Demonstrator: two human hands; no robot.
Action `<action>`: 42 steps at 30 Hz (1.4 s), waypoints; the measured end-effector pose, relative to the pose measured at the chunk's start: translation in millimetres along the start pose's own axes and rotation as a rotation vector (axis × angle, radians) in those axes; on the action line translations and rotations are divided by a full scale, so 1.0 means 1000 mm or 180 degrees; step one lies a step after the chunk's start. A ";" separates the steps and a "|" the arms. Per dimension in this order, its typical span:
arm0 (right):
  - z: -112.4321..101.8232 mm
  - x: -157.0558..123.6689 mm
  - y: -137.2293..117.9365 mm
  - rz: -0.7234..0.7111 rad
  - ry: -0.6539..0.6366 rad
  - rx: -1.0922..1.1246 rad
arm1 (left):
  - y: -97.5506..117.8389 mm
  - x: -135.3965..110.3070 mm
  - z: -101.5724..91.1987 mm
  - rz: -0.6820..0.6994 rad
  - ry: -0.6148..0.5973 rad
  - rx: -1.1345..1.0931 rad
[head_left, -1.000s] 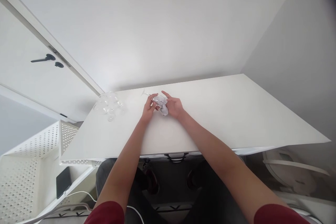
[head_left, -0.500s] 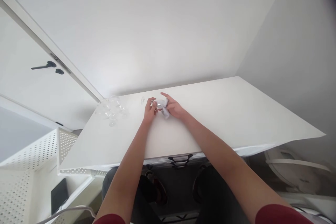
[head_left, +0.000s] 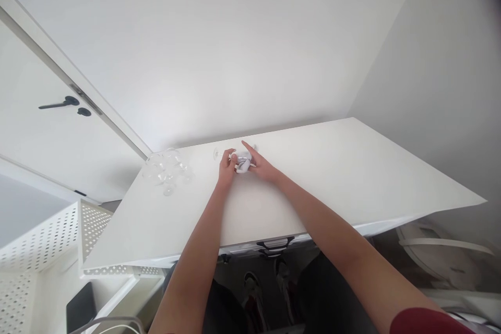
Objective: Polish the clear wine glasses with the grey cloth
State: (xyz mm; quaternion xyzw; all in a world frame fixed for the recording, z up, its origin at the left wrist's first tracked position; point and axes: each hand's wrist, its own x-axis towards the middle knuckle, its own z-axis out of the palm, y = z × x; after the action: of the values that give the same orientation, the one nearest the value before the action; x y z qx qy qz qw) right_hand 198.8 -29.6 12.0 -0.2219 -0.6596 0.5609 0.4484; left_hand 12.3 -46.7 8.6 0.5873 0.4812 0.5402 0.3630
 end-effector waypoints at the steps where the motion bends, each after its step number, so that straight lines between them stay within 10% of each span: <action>1: -0.001 0.001 0.000 0.0056 0.0074 0.0292 | 0.000 0.000 0.000 0.0083 -0.0047 -0.0033; 6: -0.013 0.003 -0.001 0.0381 0.0517 0.1254 | 0.000 0.000 0.002 0.0468 -0.0477 -0.0149; 14: -0.007 0.004 0.001 -0.0213 0.0153 -0.0449 | -0.004 0.002 0.001 -0.0047 0.0100 -0.0008; 21: -0.016 0.008 0.008 0.0109 0.0920 0.0459 | 0.001 -0.001 0.005 0.0064 -0.0464 -0.0036; 30: -0.008 0.003 -0.001 -0.0307 0.0305 -0.0725 | -0.003 0.003 0.005 -0.0212 -0.0049 -0.0020; 37: -0.022 0.009 0.015 -0.0072 0.1180 0.0089 | 0.001 0.000 0.005 -0.0145 -0.0509 -0.0065; 42: -0.021 0.008 0.015 -0.0144 0.0975 -0.0224 | 0.003 -0.001 0.005 -0.0145 -0.0166 0.0105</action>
State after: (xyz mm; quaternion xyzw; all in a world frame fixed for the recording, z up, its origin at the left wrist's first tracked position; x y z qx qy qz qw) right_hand 209.3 -7.9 0.5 -0.3055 -0.6076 0.4867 0.5483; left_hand 17.5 -48.4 10.5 0.5960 0.4936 0.5083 0.3779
